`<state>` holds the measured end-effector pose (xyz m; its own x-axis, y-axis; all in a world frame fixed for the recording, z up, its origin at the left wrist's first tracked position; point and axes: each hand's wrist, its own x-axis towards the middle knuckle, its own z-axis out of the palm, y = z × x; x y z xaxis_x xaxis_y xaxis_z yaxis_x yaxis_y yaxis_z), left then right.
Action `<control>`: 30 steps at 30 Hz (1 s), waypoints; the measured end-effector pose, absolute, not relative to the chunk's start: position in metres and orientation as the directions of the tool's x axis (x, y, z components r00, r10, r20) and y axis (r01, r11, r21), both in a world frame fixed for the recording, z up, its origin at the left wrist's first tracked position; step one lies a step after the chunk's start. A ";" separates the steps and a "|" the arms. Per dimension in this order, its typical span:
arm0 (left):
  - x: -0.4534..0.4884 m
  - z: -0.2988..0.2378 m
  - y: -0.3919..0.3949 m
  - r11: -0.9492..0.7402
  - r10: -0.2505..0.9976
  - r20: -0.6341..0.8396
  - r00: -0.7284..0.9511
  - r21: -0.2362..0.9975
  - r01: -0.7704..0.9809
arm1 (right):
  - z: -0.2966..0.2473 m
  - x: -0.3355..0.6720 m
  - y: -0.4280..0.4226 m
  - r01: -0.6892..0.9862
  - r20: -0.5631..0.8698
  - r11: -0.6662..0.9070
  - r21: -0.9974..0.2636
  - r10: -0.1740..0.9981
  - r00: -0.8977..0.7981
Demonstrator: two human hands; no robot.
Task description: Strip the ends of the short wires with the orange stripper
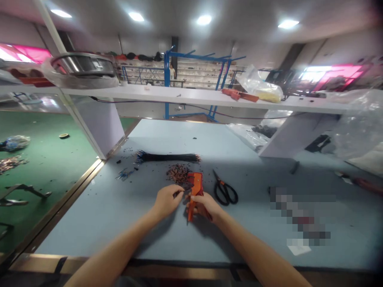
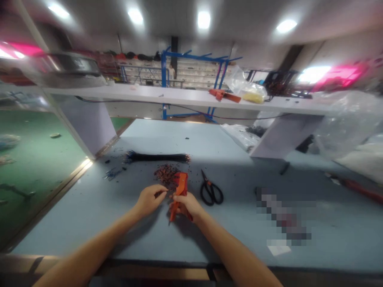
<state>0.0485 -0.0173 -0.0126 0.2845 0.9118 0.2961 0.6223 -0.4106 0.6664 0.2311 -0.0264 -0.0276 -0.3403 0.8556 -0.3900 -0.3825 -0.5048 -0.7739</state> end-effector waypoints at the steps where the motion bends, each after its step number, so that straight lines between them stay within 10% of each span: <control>1: 0.050 -0.013 -0.019 -0.424 0.906 0.296 0.304 0.661 0.620 | -0.028 0.232 -0.026 -0.393 -0.392 -0.508 -0.767 0.855 -0.339; 16: 0.046 -0.014 -0.022 -0.694 0.695 0.484 0.532 0.258 0.672 | -0.026 0.232 -0.026 -0.425 -0.355 -0.465 -0.777 0.880 -0.315; 30: 0.046 -0.013 -0.020 -0.722 0.689 0.384 0.615 0.288 0.629 | -0.027 0.231 -0.026 -0.430 -0.363 -0.452 -0.782 0.890 -0.276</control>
